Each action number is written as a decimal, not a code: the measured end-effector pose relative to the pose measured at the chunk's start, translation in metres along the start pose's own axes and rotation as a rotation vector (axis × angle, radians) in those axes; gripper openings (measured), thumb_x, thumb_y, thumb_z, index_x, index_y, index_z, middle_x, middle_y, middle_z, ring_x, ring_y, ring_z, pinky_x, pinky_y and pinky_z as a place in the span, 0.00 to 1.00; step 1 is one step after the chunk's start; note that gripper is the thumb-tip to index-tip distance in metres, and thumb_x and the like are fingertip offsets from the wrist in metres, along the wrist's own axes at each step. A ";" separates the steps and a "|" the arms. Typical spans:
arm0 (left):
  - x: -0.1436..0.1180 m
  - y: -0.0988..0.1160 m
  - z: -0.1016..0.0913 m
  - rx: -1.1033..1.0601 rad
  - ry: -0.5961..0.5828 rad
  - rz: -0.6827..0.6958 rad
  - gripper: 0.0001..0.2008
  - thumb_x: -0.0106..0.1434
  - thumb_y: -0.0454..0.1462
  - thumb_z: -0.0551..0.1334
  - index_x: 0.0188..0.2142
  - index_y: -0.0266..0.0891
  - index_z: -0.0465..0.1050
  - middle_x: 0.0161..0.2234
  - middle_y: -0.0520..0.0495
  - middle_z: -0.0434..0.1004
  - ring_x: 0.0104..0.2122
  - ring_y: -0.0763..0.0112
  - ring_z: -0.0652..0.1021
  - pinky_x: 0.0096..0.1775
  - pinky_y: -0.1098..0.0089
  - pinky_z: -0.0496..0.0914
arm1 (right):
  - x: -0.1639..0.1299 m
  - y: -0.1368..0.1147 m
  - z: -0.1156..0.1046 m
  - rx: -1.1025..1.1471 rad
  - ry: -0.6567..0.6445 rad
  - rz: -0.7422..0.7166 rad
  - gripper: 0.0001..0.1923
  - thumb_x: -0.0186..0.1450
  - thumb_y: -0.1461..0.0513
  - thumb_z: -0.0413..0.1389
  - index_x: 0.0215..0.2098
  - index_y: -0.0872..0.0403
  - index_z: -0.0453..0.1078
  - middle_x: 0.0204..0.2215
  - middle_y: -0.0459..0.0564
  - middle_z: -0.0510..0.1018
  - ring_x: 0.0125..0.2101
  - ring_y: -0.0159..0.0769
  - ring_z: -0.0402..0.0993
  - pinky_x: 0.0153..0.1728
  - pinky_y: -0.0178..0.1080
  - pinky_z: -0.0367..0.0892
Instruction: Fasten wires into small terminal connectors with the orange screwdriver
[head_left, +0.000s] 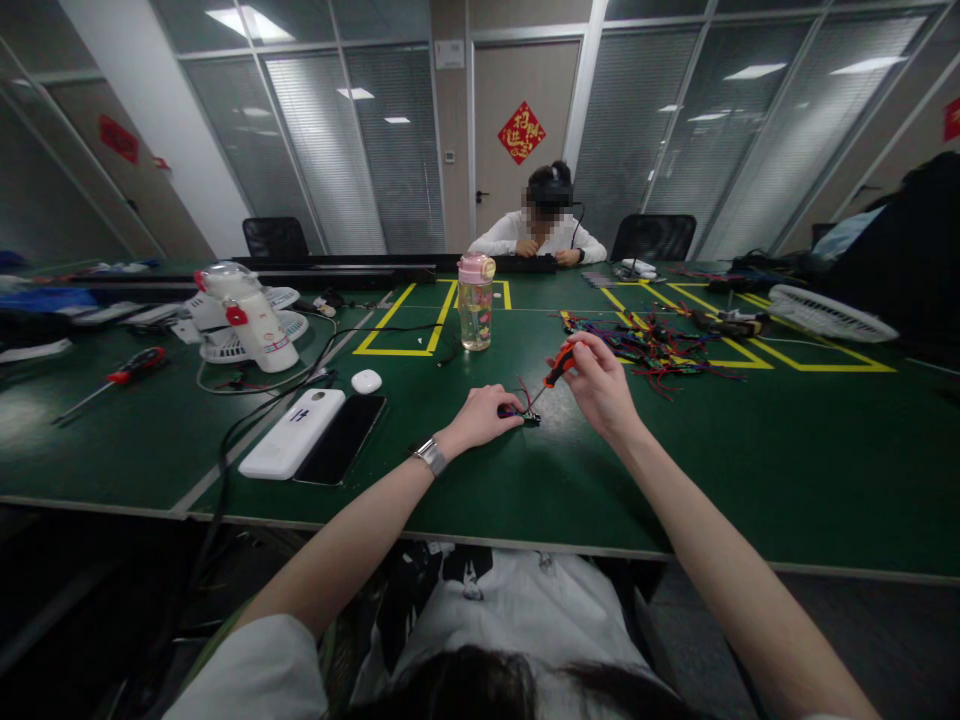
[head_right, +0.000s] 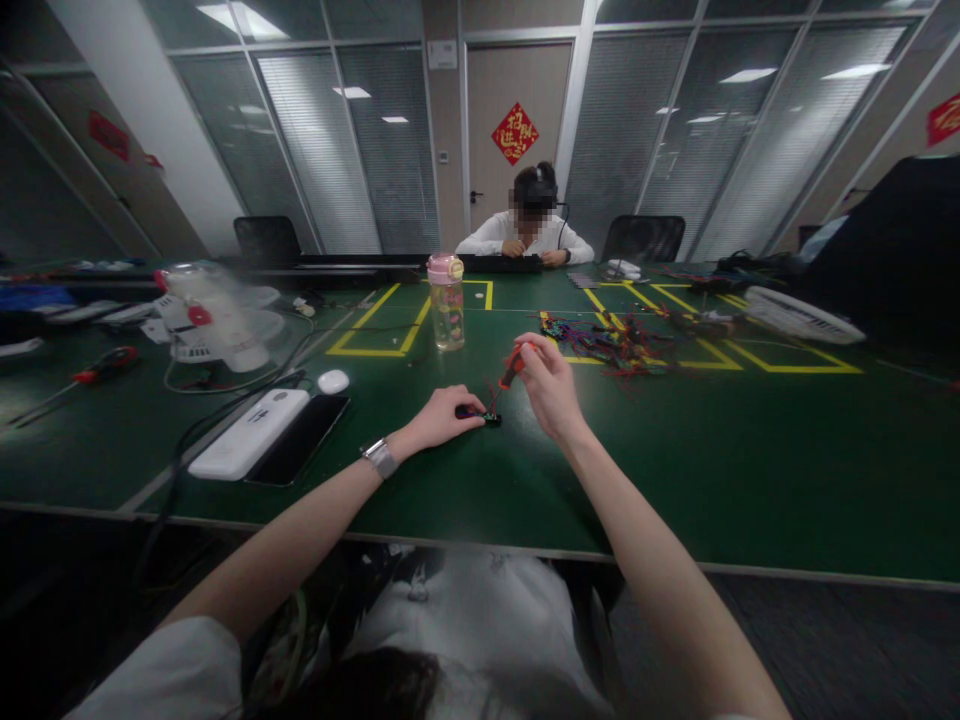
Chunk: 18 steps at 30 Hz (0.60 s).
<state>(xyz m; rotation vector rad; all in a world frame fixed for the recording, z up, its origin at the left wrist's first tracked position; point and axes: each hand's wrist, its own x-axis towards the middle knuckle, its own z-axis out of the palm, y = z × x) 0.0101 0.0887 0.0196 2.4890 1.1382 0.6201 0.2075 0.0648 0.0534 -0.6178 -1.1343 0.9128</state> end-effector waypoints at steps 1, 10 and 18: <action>0.000 0.000 0.000 -0.003 -0.003 -0.002 0.07 0.65 0.40 0.67 0.42 0.43 0.81 0.39 0.48 0.77 0.41 0.65 0.76 0.46 0.66 0.67 | 0.000 0.000 0.000 0.001 -0.006 0.003 0.12 0.61 0.49 0.65 0.39 0.43 0.75 0.33 0.43 0.77 0.34 0.35 0.75 0.42 0.43 0.75; 0.000 0.001 -0.001 -0.011 -0.001 -0.009 0.07 0.65 0.40 0.67 0.41 0.42 0.81 0.38 0.48 0.77 0.40 0.65 0.76 0.45 0.67 0.67 | 0.000 -0.002 0.003 0.068 -0.038 0.035 0.14 0.62 0.49 0.64 0.42 0.43 0.75 0.36 0.45 0.81 0.38 0.36 0.78 0.50 0.47 0.73; 0.000 0.002 -0.001 -0.007 -0.008 -0.010 0.07 0.66 0.40 0.67 0.41 0.42 0.81 0.38 0.48 0.76 0.40 0.65 0.76 0.45 0.67 0.67 | 0.000 -0.002 0.001 0.060 0.005 0.028 0.13 0.59 0.51 0.68 0.38 0.45 0.76 0.35 0.43 0.80 0.36 0.34 0.76 0.45 0.42 0.74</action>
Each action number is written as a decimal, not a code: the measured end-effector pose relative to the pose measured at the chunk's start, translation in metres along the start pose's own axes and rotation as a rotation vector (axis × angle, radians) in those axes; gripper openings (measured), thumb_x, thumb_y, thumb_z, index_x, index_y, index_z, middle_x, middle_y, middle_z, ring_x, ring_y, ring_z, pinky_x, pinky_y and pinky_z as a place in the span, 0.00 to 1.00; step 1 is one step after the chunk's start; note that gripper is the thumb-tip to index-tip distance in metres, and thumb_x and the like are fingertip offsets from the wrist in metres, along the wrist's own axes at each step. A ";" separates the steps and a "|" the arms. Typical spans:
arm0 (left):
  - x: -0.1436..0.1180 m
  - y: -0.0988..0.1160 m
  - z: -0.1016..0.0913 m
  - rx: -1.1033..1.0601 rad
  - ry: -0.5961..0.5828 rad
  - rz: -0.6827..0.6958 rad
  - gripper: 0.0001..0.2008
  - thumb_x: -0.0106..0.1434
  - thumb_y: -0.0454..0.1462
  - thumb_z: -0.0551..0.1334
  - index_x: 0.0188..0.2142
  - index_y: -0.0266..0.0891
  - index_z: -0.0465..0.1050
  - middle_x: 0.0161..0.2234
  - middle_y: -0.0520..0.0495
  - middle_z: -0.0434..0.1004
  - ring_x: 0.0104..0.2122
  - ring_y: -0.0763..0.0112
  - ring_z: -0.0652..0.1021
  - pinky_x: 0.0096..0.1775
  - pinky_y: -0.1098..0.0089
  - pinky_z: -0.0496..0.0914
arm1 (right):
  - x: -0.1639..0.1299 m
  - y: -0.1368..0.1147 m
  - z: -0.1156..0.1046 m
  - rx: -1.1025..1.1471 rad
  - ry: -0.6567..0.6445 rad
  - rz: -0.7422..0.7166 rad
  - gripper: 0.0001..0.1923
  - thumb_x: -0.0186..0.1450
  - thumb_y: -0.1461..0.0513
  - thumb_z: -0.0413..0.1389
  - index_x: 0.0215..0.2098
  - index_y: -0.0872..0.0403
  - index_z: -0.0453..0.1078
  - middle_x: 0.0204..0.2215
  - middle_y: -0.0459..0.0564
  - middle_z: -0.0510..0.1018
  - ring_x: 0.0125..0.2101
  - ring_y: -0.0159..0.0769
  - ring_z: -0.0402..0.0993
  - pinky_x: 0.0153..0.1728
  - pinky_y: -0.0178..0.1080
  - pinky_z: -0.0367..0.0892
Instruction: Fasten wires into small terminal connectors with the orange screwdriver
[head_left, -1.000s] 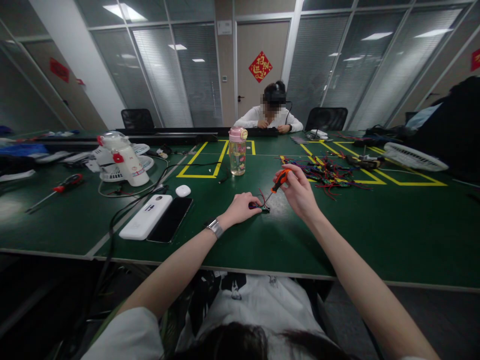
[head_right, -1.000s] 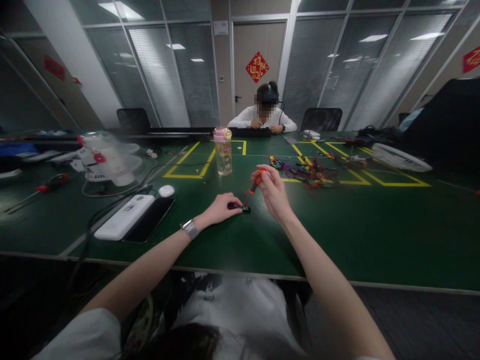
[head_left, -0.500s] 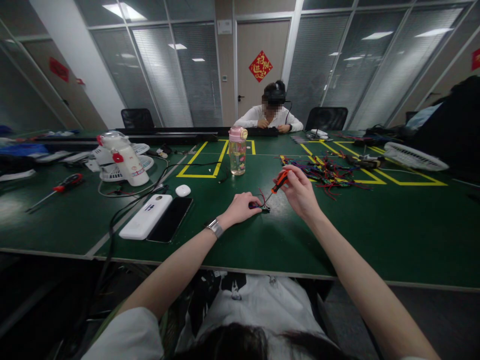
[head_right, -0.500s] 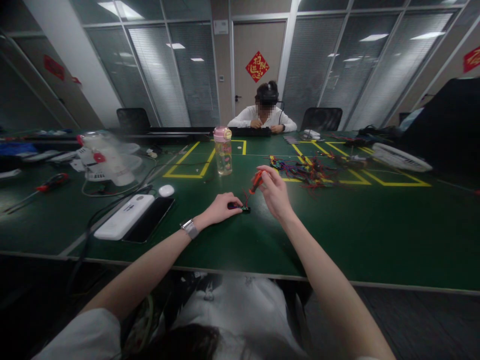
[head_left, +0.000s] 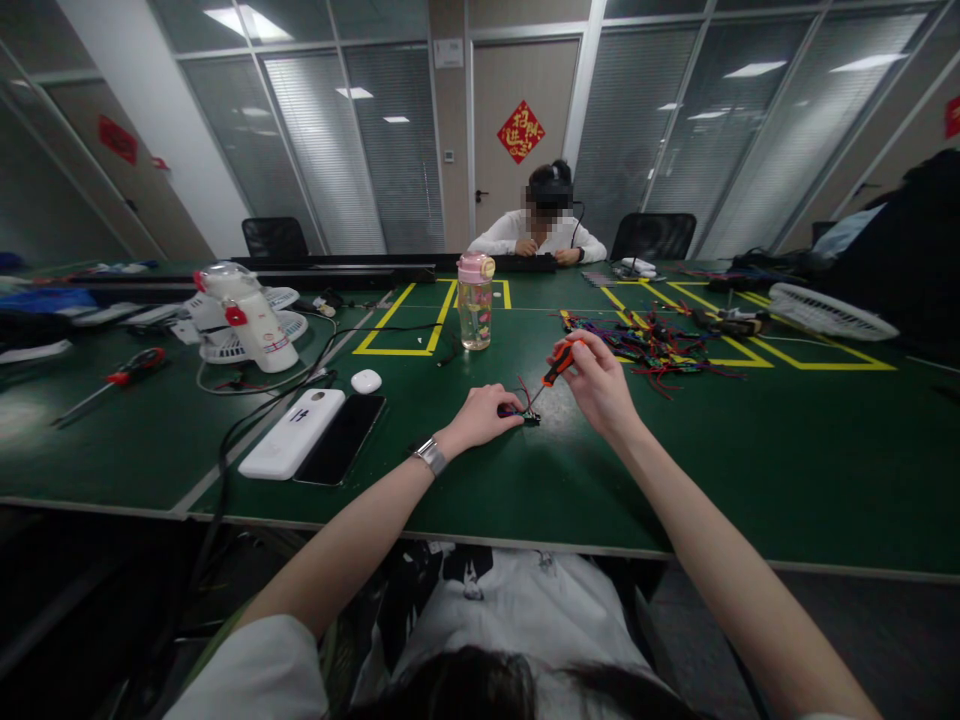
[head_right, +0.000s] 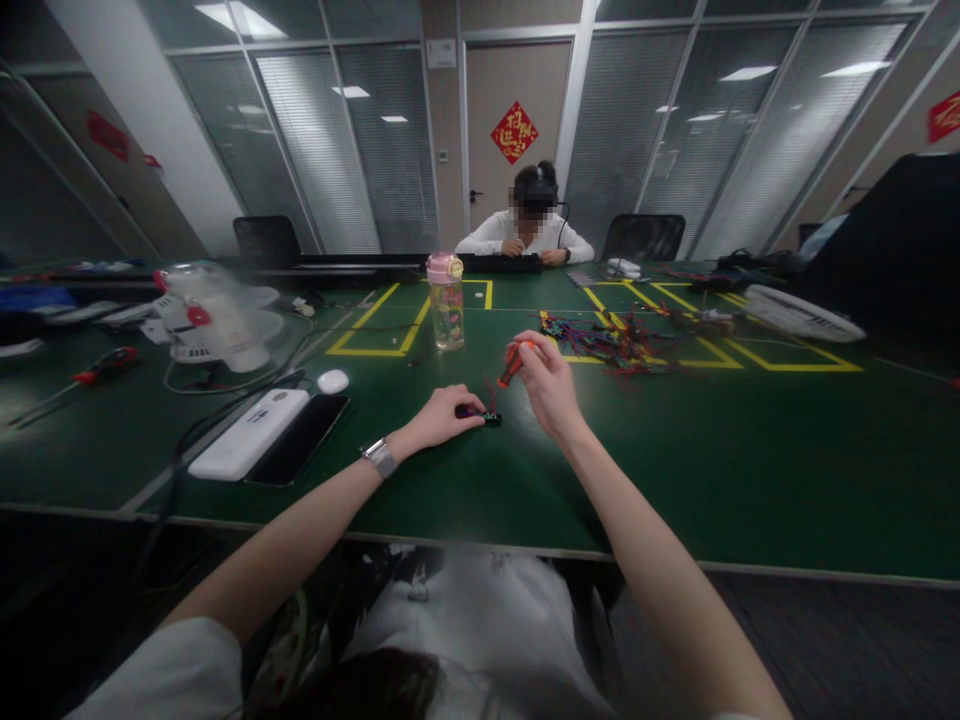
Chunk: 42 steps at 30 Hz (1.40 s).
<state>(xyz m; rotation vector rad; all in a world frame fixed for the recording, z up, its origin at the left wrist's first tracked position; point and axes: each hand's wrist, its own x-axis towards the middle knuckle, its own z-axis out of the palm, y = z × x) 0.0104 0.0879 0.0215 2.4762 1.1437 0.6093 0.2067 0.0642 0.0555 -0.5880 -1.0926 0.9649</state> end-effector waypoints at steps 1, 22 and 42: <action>0.000 0.000 0.000 0.002 0.001 0.001 0.07 0.66 0.40 0.67 0.41 0.42 0.81 0.38 0.48 0.76 0.40 0.65 0.76 0.45 0.67 0.67 | 0.000 0.000 0.000 -0.001 0.008 -0.004 0.13 0.58 0.51 0.68 0.38 0.45 0.76 0.34 0.43 0.79 0.35 0.34 0.75 0.45 0.41 0.74; 0.000 -0.002 0.001 -0.003 0.006 0.008 0.07 0.65 0.40 0.67 0.41 0.42 0.81 0.38 0.48 0.76 0.40 0.65 0.76 0.45 0.67 0.67 | 0.001 0.003 -0.002 -0.017 0.003 -0.026 0.11 0.60 0.52 0.66 0.39 0.44 0.76 0.35 0.44 0.79 0.35 0.34 0.75 0.44 0.41 0.74; 0.001 -0.001 0.002 0.005 0.011 -0.002 0.07 0.65 0.40 0.68 0.41 0.42 0.81 0.38 0.48 0.77 0.40 0.65 0.76 0.45 0.67 0.67 | 0.000 0.002 -0.001 0.001 0.030 -0.007 0.11 0.59 0.51 0.67 0.38 0.44 0.77 0.36 0.43 0.79 0.36 0.33 0.75 0.44 0.39 0.73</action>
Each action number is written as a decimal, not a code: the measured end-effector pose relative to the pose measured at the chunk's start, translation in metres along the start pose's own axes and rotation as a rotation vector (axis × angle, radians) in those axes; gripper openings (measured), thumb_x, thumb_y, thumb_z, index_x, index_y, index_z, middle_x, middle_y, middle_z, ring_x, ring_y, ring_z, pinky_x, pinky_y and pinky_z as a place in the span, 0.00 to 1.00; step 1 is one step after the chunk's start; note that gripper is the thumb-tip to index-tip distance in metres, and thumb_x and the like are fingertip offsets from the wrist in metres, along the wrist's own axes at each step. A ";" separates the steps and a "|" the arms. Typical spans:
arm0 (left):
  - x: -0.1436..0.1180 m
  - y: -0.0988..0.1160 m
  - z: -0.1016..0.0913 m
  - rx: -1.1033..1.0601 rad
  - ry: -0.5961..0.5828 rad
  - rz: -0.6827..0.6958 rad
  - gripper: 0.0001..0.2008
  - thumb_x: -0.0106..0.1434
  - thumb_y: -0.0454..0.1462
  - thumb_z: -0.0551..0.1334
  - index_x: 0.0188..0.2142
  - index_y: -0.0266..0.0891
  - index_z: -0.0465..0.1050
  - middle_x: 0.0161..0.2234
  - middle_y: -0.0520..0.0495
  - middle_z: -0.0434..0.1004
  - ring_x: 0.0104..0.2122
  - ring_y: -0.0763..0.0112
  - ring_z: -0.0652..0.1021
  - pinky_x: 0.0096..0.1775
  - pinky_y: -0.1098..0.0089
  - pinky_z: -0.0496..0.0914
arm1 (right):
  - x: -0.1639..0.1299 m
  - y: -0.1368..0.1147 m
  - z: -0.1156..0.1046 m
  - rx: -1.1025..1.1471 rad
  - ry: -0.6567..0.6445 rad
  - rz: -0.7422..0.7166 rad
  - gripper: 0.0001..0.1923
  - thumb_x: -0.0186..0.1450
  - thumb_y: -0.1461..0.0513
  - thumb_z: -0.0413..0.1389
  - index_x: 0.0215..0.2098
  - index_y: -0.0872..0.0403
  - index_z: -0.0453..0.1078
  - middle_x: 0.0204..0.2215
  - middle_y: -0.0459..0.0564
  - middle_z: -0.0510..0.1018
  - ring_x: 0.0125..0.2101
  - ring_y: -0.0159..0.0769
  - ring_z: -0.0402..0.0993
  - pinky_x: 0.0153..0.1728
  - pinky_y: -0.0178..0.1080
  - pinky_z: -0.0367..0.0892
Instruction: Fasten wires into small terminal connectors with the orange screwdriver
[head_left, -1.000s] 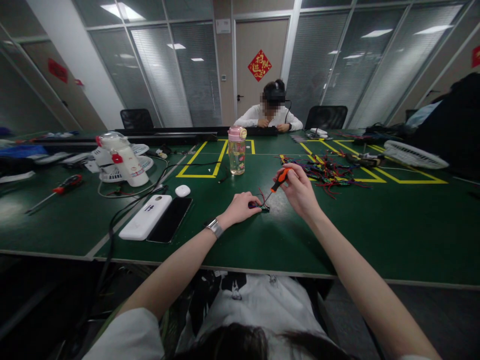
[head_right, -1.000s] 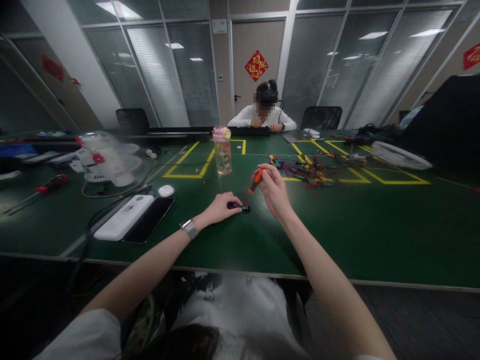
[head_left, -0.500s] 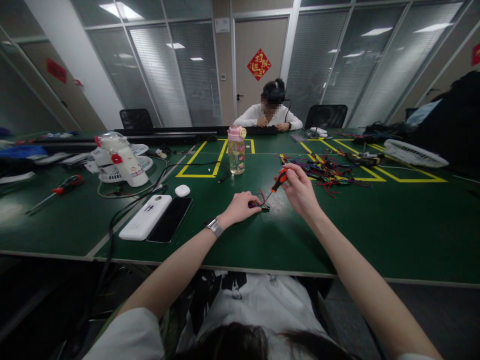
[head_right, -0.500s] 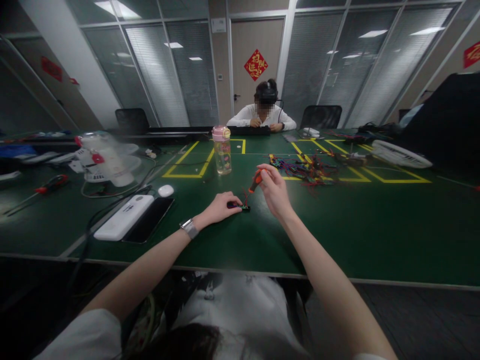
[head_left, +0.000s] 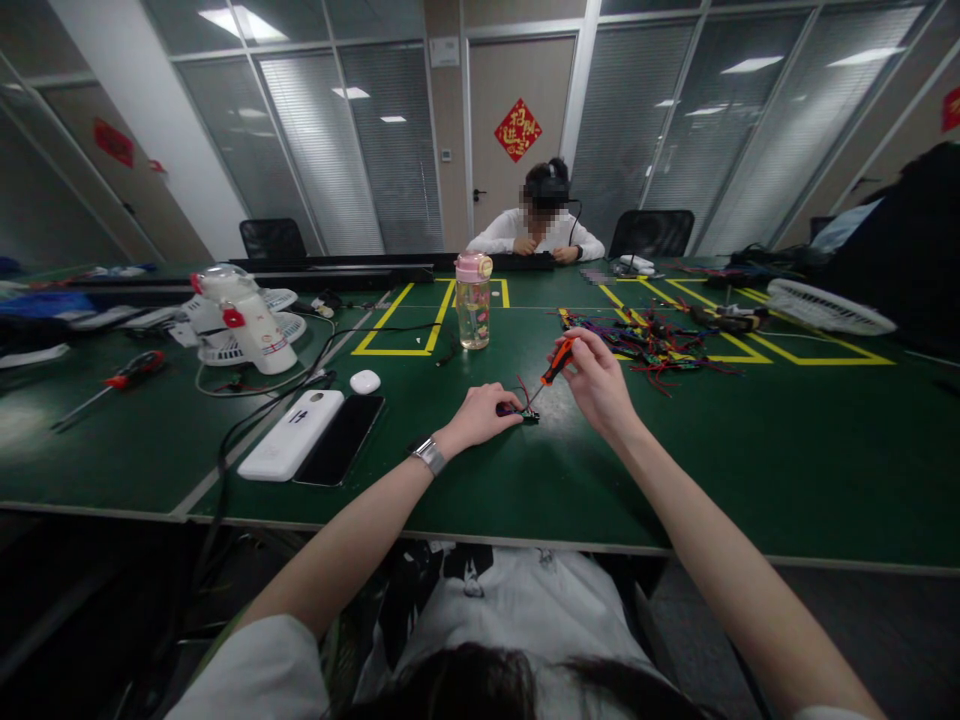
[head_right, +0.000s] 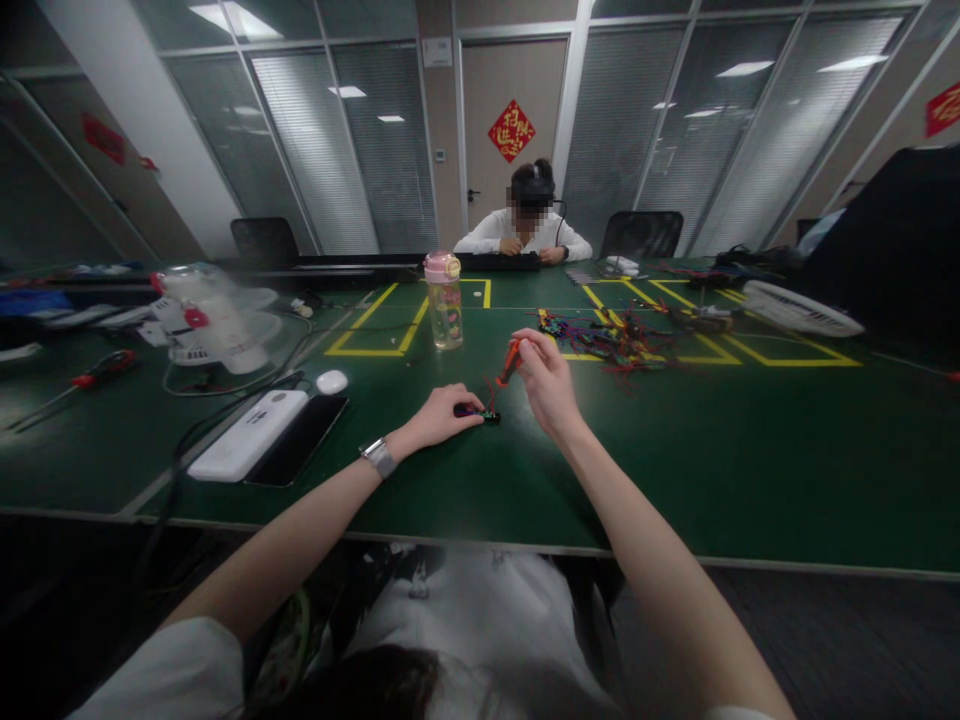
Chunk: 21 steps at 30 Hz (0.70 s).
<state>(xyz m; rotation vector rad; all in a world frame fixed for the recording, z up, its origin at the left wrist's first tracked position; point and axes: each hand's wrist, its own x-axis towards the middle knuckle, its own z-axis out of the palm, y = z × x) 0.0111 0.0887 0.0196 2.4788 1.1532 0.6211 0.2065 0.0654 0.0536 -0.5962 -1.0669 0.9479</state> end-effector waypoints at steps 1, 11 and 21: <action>0.000 0.000 0.000 0.001 0.000 0.001 0.07 0.65 0.40 0.68 0.41 0.42 0.81 0.38 0.48 0.77 0.40 0.65 0.76 0.45 0.67 0.67 | 0.000 0.000 0.000 -0.005 0.003 -0.001 0.11 0.59 0.51 0.67 0.38 0.43 0.78 0.35 0.43 0.79 0.36 0.33 0.75 0.43 0.39 0.73; 0.000 -0.001 0.000 -0.008 0.002 0.004 0.07 0.65 0.40 0.68 0.41 0.42 0.81 0.38 0.48 0.77 0.41 0.65 0.76 0.45 0.67 0.67 | 0.000 0.000 0.001 0.014 -0.046 0.007 0.13 0.62 0.49 0.64 0.41 0.43 0.76 0.36 0.44 0.80 0.38 0.35 0.76 0.45 0.42 0.73; -0.001 0.001 -0.001 -0.008 -0.005 0.001 0.07 0.65 0.40 0.68 0.41 0.42 0.81 0.38 0.48 0.77 0.40 0.66 0.76 0.46 0.67 0.67 | 0.001 0.000 -0.002 -0.048 -0.044 -0.009 0.11 0.63 0.50 0.63 0.43 0.43 0.76 0.34 0.44 0.78 0.36 0.34 0.75 0.43 0.41 0.74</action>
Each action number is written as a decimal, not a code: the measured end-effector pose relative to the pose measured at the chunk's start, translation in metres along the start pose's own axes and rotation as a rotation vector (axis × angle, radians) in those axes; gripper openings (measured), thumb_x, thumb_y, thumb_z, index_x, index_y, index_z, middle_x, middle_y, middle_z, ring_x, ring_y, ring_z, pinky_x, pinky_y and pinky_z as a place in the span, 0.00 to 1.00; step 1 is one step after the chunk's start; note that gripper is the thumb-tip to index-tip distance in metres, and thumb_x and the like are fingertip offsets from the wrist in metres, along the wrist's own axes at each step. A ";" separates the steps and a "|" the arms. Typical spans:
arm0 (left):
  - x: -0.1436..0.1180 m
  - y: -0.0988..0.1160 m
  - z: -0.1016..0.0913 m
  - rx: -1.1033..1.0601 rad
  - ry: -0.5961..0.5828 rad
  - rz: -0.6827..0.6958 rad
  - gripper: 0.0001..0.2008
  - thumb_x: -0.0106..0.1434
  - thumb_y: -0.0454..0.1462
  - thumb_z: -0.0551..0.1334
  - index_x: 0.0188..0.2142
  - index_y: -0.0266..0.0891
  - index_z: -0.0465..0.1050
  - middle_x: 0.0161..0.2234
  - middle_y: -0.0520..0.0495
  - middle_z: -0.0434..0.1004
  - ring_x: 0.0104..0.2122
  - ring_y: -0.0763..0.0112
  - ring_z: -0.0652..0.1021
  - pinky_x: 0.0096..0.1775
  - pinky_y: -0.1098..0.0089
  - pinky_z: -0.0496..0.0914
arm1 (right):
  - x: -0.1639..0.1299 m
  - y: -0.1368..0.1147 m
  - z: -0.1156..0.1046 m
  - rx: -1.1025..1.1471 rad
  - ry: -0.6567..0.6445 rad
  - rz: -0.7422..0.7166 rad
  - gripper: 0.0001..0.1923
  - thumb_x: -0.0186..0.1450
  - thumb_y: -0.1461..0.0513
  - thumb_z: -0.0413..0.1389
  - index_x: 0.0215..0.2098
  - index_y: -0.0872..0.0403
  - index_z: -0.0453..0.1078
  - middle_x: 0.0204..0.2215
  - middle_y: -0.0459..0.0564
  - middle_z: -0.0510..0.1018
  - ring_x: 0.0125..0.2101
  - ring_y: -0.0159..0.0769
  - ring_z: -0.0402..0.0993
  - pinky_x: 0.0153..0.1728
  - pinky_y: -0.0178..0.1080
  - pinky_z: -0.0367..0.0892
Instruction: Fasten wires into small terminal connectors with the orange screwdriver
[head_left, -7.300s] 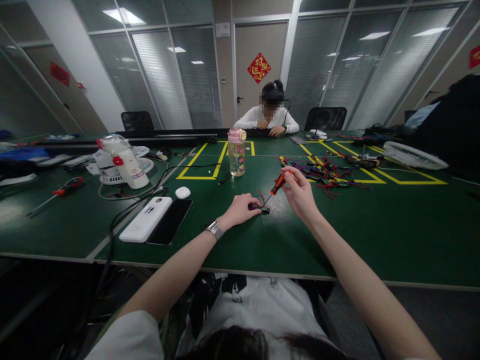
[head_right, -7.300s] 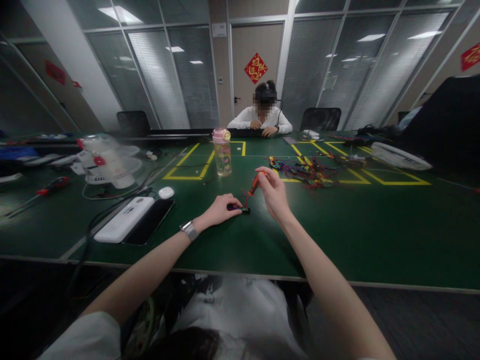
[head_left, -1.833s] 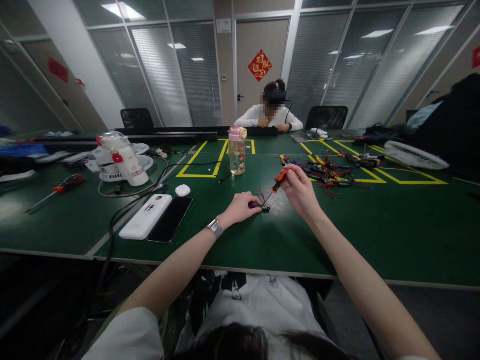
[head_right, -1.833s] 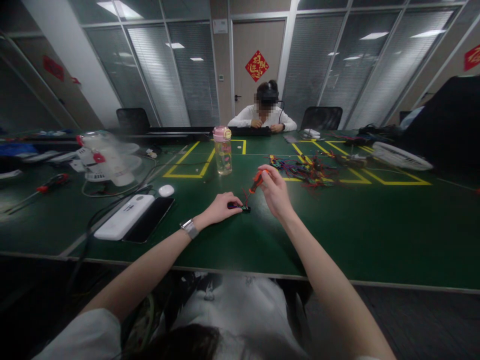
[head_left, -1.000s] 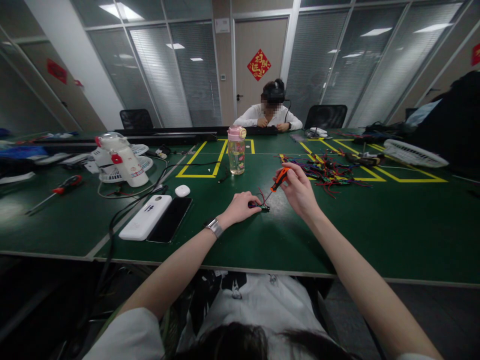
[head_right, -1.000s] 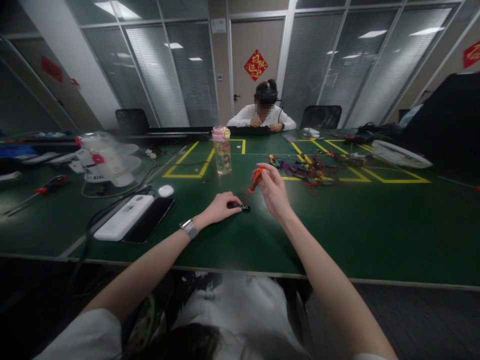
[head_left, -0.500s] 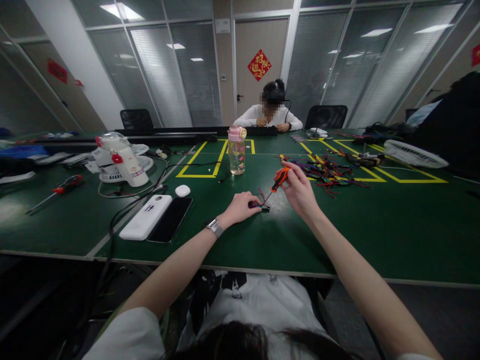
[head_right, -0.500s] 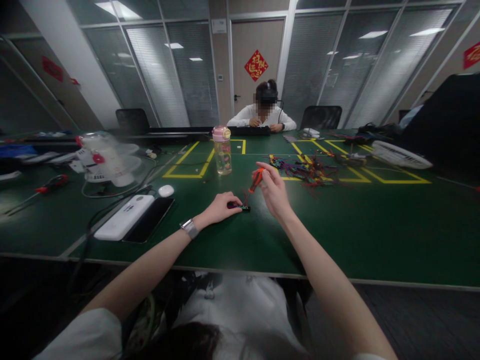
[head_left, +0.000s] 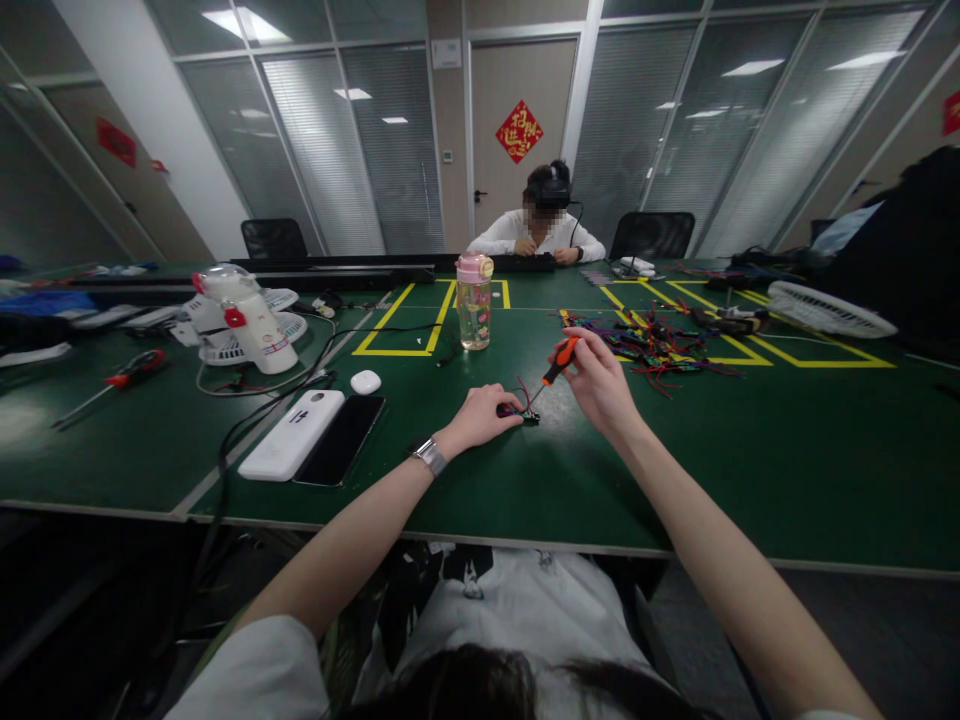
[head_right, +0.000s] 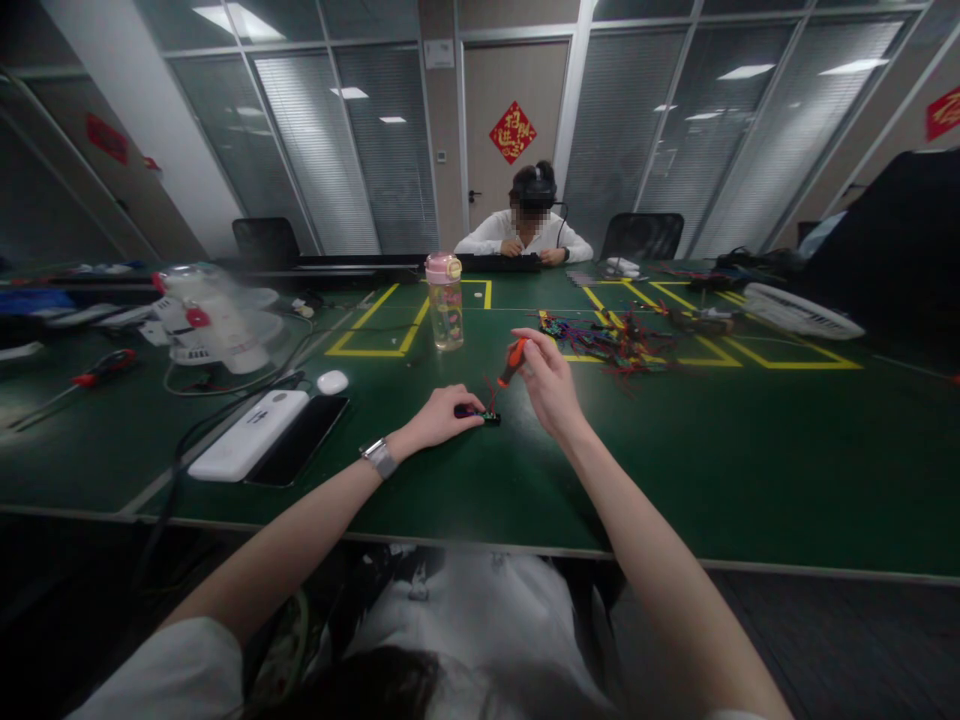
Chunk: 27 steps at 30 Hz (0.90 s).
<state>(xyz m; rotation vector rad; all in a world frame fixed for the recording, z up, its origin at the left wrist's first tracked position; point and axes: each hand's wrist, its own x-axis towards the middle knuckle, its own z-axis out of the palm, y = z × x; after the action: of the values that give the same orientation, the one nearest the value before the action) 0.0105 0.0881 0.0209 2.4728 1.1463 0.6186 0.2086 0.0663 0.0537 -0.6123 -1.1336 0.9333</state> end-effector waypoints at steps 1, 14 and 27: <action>0.000 0.000 0.000 0.001 -0.001 0.000 0.07 0.65 0.40 0.68 0.41 0.42 0.81 0.38 0.48 0.77 0.40 0.66 0.76 0.46 0.67 0.67 | 0.000 0.000 0.001 0.020 -0.002 0.006 0.12 0.63 0.50 0.63 0.44 0.42 0.76 0.35 0.44 0.79 0.36 0.34 0.76 0.44 0.41 0.74; 0.000 0.000 0.001 0.002 0.003 0.002 0.07 0.65 0.40 0.68 0.41 0.42 0.81 0.37 0.48 0.76 0.40 0.66 0.76 0.45 0.67 0.67 | 0.000 0.001 0.000 -0.008 0.027 -0.005 0.11 0.61 0.50 0.65 0.39 0.43 0.76 0.35 0.43 0.78 0.34 0.33 0.75 0.41 0.40 0.73; 0.001 -0.001 0.000 -0.007 -0.002 0.005 0.07 0.65 0.40 0.67 0.41 0.42 0.81 0.38 0.48 0.76 0.40 0.66 0.76 0.44 0.67 0.67 | -0.001 -0.002 0.003 0.013 -0.010 -0.001 0.12 0.63 0.49 0.63 0.40 0.44 0.75 0.36 0.45 0.80 0.39 0.36 0.77 0.46 0.43 0.73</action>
<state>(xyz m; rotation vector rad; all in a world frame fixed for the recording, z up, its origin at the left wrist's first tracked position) 0.0105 0.0890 0.0203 2.4707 1.1353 0.6204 0.2062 0.0647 0.0555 -0.5966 -1.1359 0.9435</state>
